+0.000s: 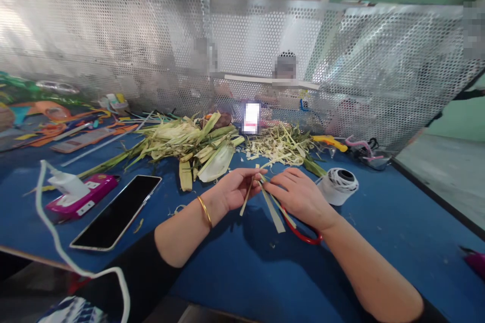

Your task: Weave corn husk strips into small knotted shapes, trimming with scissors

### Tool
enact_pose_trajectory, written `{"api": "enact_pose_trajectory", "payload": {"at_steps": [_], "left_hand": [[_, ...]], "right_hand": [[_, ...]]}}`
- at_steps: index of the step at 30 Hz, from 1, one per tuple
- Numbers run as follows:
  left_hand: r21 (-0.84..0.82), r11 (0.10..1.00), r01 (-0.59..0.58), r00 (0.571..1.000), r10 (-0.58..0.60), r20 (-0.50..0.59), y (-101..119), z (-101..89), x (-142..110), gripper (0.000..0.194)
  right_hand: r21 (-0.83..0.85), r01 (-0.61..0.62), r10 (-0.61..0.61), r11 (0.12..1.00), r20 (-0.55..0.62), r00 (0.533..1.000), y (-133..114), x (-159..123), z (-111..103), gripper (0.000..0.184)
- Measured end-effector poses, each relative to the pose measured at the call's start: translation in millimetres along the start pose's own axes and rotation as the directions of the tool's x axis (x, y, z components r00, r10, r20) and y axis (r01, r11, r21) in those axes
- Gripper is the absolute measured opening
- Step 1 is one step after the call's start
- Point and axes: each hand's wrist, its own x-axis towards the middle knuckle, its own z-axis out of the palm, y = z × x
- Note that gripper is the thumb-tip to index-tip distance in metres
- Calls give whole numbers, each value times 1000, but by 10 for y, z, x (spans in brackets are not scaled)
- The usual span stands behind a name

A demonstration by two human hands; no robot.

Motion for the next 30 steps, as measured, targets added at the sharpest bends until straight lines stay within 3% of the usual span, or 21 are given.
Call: {"api": "enact_pose_trajectory", "payload": {"at_steps": [5, 8, 10, 13, 17, 19, 21, 25, 30], "left_hand": [[85, 996, 9, 1000, -7, -26, -2, -25, 26, 10], [248, 957, -149, 986, 163, -39, -36, -8, 20, 9], [373, 883, -284, 952, 307, -1, -64, 11, 7, 6], [504, 762, -407, 898, 434, 68, -101, 29, -10, 12], [556, 724, -407, 899, 426, 103, -137, 32, -12, 19], [549, 742, -385, 912, 397, 102, -148, 34, -10, 18], [537, 756, -375, 917, 389, 91, -154, 42, -9, 15], [515, 771, -375, 917, 388, 87, -154, 61, -16, 11], [476, 796, -375, 921, 377, 95, -147, 68, -29, 13]], "right_hand": [[71, -18, 19, 997, -14, 1000, 7, -15, 38, 29], [295, -168, 206, 941, -102, 973, 32, -16, 26, 25], [528, -281, 405, 801, -135, 904, 41, -3, 7, 19], [794, -333, 628, 508, -77, 775, 19, 30, -11, 14], [910, -363, 804, 202, 57, 592, -40, 56, 19, 15], [937, -329, 858, 117, 72, 509, -54, 58, 34, 16], [944, -311, 875, 106, 60, 480, -54, 58, 27, 16], [872, -453, 846, 187, 91, 525, -45, 63, -36, 16], [698, -638, 833, 325, 109, 542, -27, 66, -101, 18]]}}
